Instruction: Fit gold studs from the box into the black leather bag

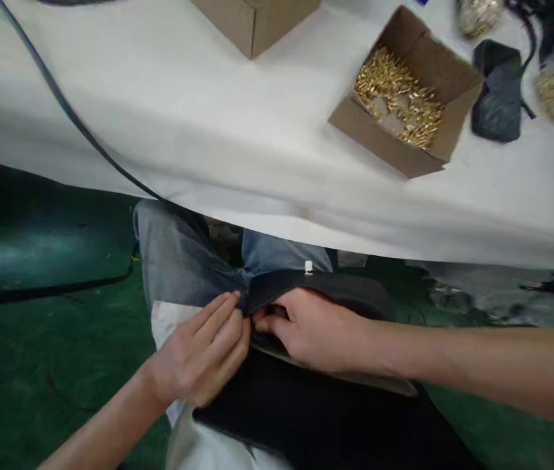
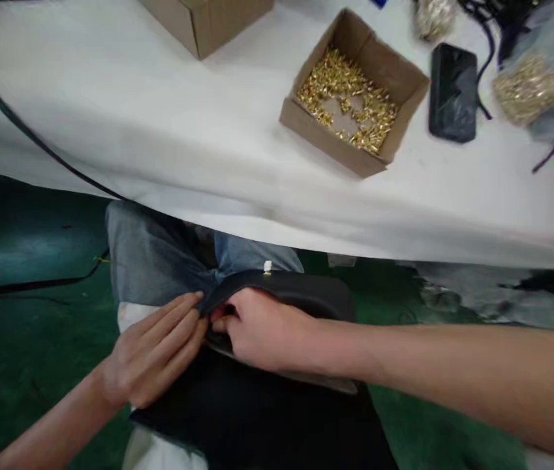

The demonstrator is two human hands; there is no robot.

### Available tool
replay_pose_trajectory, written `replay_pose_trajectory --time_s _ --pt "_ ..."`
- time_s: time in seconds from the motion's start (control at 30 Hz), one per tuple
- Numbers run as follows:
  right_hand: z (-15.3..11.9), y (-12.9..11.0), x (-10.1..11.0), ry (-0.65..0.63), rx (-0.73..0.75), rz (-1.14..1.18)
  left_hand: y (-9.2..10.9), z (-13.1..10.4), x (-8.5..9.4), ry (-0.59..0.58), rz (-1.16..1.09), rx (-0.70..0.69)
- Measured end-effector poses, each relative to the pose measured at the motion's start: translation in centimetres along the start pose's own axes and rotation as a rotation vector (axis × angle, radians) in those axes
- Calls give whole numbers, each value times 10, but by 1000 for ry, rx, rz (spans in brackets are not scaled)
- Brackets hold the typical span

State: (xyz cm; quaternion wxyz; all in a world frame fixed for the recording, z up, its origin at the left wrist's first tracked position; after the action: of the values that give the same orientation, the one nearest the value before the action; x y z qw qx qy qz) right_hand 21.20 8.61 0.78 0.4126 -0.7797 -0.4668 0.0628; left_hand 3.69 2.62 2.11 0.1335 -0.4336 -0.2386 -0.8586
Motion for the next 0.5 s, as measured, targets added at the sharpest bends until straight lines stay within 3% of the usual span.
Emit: replay_pose_trajectory --time_s 0.2,0.5 --pt "-2 -1 11 -82 -123 -180 1 2 -4 49 -38 6" --pt "8 0 13 -167 -65 -221 2 5 -8 87 -93 64"
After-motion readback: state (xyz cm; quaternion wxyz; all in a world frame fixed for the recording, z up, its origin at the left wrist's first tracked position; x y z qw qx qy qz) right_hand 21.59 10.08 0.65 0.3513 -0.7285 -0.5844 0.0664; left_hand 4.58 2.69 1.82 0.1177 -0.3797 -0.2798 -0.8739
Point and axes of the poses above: each hand's wrist, its own z-axis towards the middle knuckle, its own x-axis out of the back of the hand, y = z × x, the point moved 5 cm from there along z, towards the middle knuckle, and after that the axes turned 6 degrees about y, right-handed, at the moved point
